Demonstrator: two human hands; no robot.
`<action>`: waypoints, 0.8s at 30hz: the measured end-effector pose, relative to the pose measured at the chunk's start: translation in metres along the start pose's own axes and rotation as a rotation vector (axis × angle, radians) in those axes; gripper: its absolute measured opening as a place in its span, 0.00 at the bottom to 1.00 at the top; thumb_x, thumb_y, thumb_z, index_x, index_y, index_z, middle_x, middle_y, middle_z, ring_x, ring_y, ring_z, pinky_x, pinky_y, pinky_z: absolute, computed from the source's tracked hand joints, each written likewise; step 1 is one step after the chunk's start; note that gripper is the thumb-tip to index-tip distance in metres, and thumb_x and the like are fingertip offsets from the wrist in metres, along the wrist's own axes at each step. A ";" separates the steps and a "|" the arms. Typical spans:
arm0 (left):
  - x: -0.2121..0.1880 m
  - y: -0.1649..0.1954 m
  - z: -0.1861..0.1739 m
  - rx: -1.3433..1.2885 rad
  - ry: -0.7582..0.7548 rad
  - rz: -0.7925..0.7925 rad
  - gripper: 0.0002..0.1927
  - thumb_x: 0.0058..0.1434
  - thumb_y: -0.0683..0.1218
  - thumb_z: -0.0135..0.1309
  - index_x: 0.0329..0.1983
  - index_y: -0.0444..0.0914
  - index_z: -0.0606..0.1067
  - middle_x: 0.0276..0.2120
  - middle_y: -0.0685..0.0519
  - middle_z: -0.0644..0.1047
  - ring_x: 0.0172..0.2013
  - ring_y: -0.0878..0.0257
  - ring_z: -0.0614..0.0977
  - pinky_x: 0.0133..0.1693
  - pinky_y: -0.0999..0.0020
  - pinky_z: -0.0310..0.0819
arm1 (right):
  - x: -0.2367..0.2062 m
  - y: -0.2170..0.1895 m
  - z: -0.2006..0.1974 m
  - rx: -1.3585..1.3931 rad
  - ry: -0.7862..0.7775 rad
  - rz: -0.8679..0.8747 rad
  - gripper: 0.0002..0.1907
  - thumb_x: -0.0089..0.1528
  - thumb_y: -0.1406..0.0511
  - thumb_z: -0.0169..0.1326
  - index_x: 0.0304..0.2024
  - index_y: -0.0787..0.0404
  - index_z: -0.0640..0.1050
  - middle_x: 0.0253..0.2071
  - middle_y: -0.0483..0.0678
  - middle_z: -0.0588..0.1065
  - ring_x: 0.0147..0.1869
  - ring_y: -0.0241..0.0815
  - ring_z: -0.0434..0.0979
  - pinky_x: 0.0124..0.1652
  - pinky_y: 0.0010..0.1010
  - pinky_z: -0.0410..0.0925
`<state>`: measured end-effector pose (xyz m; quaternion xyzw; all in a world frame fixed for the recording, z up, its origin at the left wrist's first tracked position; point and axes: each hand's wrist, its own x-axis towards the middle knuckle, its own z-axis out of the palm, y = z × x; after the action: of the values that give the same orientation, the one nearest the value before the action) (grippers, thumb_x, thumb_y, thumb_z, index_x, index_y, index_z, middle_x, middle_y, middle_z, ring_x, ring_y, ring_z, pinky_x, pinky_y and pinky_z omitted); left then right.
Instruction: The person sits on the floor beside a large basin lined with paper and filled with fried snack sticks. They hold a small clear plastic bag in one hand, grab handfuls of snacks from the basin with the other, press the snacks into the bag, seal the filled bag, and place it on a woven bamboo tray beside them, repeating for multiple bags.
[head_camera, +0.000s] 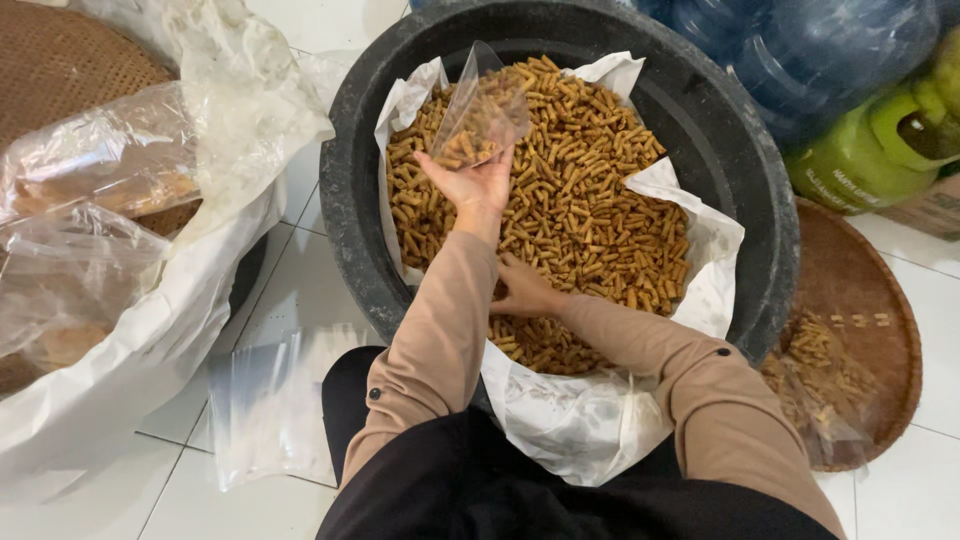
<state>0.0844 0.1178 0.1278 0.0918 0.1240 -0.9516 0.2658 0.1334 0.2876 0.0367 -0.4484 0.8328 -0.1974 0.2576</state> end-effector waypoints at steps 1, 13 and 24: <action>0.000 0.000 -0.002 0.007 0.004 -0.006 0.55 0.57 0.80 0.41 0.77 0.42 0.51 0.70 0.40 0.59 0.68 0.40 0.63 0.65 0.36 0.60 | -0.006 0.000 0.001 0.000 -0.041 -0.010 0.47 0.49 0.44 0.65 0.67 0.52 0.69 0.61 0.63 0.67 0.66 0.63 0.68 0.64 0.46 0.64; 0.009 0.030 -0.011 -0.014 0.035 0.081 0.48 0.60 0.77 0.41 0.75 0.47 0.54 0.67 0.43 0.62 0.65 0.42 0.66 0.65 0.40 0.62 | -0.007 0.005 0.015 -0.085 -0.173 0.001 0.47 0.45 0.57 0.68 0.68 0.49 0.71 0.56 0.63 0.65 0.60 0.63 0.66 0.57 0.44 0.65; 0.014 0.029 -0.016 0.028 0.027 0.082 0.49 0.58 0.77 0.45 0.74 0.44 0.57 0.65 0.43 0.63 0.65 0.43 0.66 0.63 0.40 0.63 | 0.001 0.079 -0.033 0.508 -0.424 0.006 0.15 0.53 0.76 0.62 0.43 0.63 0.79 0.45 0.48 0.78 0.47 0.43 0.79 0.43 0.32 0.74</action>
<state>0.0896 0.0920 0.1040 0.1131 0.1105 -0.9402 0.3016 0.0623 0.3313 0.0187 -0.3985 0.6861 -0.3003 0.5294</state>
